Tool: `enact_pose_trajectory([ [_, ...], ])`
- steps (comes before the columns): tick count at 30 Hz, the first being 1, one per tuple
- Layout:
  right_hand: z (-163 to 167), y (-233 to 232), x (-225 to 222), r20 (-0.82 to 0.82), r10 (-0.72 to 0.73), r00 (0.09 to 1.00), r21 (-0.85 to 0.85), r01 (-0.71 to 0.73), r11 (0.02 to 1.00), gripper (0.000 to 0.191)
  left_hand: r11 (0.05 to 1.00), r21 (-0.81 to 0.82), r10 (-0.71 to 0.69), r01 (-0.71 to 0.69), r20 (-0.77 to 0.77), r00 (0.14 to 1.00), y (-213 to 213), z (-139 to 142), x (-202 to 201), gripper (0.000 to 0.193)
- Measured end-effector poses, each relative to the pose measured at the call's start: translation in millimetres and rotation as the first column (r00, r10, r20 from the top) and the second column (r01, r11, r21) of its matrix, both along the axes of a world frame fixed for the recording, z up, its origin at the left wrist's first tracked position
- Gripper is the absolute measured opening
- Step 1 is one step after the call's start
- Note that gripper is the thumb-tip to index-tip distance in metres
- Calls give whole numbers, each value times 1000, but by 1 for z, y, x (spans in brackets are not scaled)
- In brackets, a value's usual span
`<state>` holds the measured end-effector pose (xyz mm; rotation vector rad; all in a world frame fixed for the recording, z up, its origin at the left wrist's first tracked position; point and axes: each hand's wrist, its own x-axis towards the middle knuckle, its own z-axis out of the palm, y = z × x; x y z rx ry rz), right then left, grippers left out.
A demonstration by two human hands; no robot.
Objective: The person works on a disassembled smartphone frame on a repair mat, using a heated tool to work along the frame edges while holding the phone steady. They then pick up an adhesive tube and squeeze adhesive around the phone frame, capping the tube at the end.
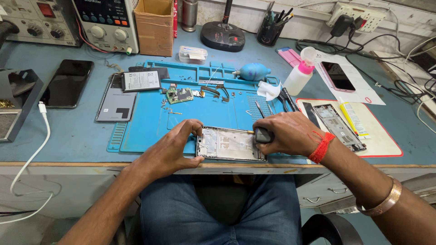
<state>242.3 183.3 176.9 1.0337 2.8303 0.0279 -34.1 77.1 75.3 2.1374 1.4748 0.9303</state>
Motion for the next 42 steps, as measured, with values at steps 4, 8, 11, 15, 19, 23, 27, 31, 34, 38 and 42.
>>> enact_pose_trajectory([
  [4,-1,2,4,-30,12,999,1,-12,1000,51,1000,3,-4,4,4,1000,0,0,0,66],
  [8,-4,5,16,-37,-3,999,11,4,1000,52,1000,10,-5,5,7,1000,1,0,0,67],
  [11,-7,7,28,-34,-12,999,51,13,999,56,1000,20,-11,10,20,1000,0,1,0,67],
  [15,-9,9,46,-16,-71,997,60,72,996,55,1000,9,1,-1,15,1000,-1,2,1,66],
  [19,-8,9,62,0,-117,993,52,117,992,55,1000,18,2,-3,19,1000,-2,3,1,65],
  [23,-7,9,75,20,-189,982,33,188,982,56,1000,27,0,-1,19,1000,-2,4,1,64],
  [27,-8,10,84,17,-190,982,41,190,981,55,999,38,10,-10,0,1000,-2,3,2,63],
  [31,-10,11,87,18,-201,979,39,200,979,56,999,39,3,-4,4,1000,-2,3,1,62],
  [34,-11,11,86,5,-201,980,34,201,979,56,1000,25,14,-14,-1,1000,-2,3,2,61],
  [38,-13,12,80,0,-141,990,34,141,989,59,999,37,9,-9,0,1000,-2,3,2,61],
  [42,-13,13,74,1,-148,989,19,148,989,57,999,43,3,-4,9,1000,-3,4,2,62],
])
